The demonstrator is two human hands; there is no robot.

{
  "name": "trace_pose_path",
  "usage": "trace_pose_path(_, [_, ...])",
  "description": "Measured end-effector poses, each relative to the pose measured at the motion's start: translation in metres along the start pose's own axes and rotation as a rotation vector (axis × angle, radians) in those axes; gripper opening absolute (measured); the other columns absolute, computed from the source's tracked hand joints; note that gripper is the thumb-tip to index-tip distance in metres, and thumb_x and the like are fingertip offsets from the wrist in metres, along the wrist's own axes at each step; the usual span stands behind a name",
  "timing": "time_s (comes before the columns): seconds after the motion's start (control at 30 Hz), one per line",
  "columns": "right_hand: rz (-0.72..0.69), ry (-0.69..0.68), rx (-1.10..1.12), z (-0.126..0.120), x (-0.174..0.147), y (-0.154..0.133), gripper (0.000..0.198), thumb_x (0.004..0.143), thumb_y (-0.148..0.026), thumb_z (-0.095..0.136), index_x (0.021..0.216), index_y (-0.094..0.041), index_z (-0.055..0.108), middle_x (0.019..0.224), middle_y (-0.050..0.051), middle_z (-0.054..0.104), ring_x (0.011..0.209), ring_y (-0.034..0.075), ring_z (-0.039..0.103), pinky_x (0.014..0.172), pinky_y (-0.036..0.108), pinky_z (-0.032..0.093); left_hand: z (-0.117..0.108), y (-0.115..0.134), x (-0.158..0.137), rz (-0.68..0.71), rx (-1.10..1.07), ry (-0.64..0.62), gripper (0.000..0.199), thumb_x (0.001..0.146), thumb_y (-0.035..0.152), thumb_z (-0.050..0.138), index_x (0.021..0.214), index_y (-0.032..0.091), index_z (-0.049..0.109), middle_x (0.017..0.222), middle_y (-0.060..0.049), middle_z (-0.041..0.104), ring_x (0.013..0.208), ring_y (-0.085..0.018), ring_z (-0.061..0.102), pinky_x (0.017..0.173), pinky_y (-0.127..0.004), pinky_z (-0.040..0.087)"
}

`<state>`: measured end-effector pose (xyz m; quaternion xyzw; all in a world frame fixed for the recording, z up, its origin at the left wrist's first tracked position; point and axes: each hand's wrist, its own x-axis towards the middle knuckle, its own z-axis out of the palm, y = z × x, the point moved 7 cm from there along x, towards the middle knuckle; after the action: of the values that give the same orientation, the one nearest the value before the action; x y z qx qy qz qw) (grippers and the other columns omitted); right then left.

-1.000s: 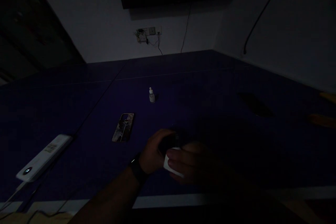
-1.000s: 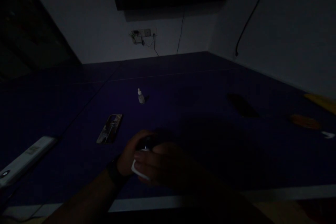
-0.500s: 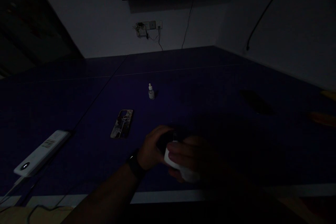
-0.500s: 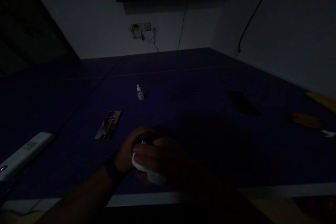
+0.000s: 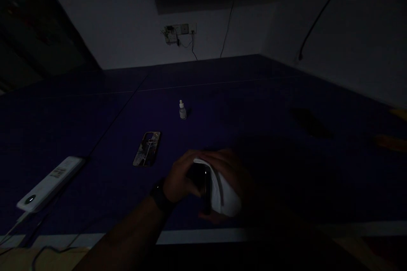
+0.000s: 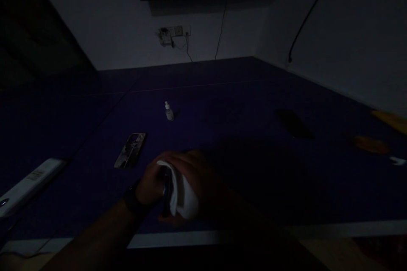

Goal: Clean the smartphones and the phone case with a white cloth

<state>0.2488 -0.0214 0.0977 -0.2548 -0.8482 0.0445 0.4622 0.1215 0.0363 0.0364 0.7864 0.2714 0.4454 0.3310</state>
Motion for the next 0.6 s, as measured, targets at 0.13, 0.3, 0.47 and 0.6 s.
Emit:
trace_pose_path(0.13, [0.101,-0.046,0.125,0.009,-0.006,0.006,0.105,0.060,-0.060,0.081,0.145,-0.016,0.039,0.135,0.018,0.061,0.123,0.034,0.059,0.100,0.047,0.048,-0.005,0.011,0.000,0.131,0.058,-0.020,0.082,0.065,0.073,0.077,0.126,0.020,0.064,0.125,-0.016,0.069,0.118,-0.034,0.065,0.106,-0.050,0.048])
trace_pose_path(0.3, [0.080,-0.063,0.091,0.007,-0.013,0.004,0.099,0.066,-0.061,0.078,0.144,-0.016,0.037,0.135,0.019,0.060,0.124,0.033,0.058,0.100,0.046,0.045,-0.004,0.024,0.004,0.226,0.140,-0.033,0.061,0.085,0.058,0.072,0.133,0.023,0.055,0.123,-0.015,0.068,0.126,-0.033,0.058,0.105,-0.054,0.047])
trace_pose_path(0.47, [-0.041,-0.116,-0.018,0.001,-0.029,-0.010,0.065,0.087,-0.047,0.070,0.141,-0.023,0.042,0.123,0.008,0.070,0.108,0.022,0.068,0.088,0.035,0.051,-0.003,0.029,0.007,0.261,0.149,-0.072,0.048,0.095,0.057,0.061,0.128,0.024,0.059,0.123,-0.013,0.067,0.120,-0.029,0.060,0.103,-0.048,0.048])
trace_pose_path(0.6, [0.009,-0.192,-0.106,0.005,-0.041,-0.010,0.046,0.092,-0.037,0.066,0.135,-0.044,0.051,0.123,-0.005,0.071,0.107,0.020,0.069,0.085,0.037,0.052,-0.008,0.032,0.005,0.333,0.218,-0.033,0.047,0.096,0.053,0.062,0.132,0.025,0.056,0.128,-0.012,0.067,0.124,-0.029,0.059,0.104,-0.048,0.048])
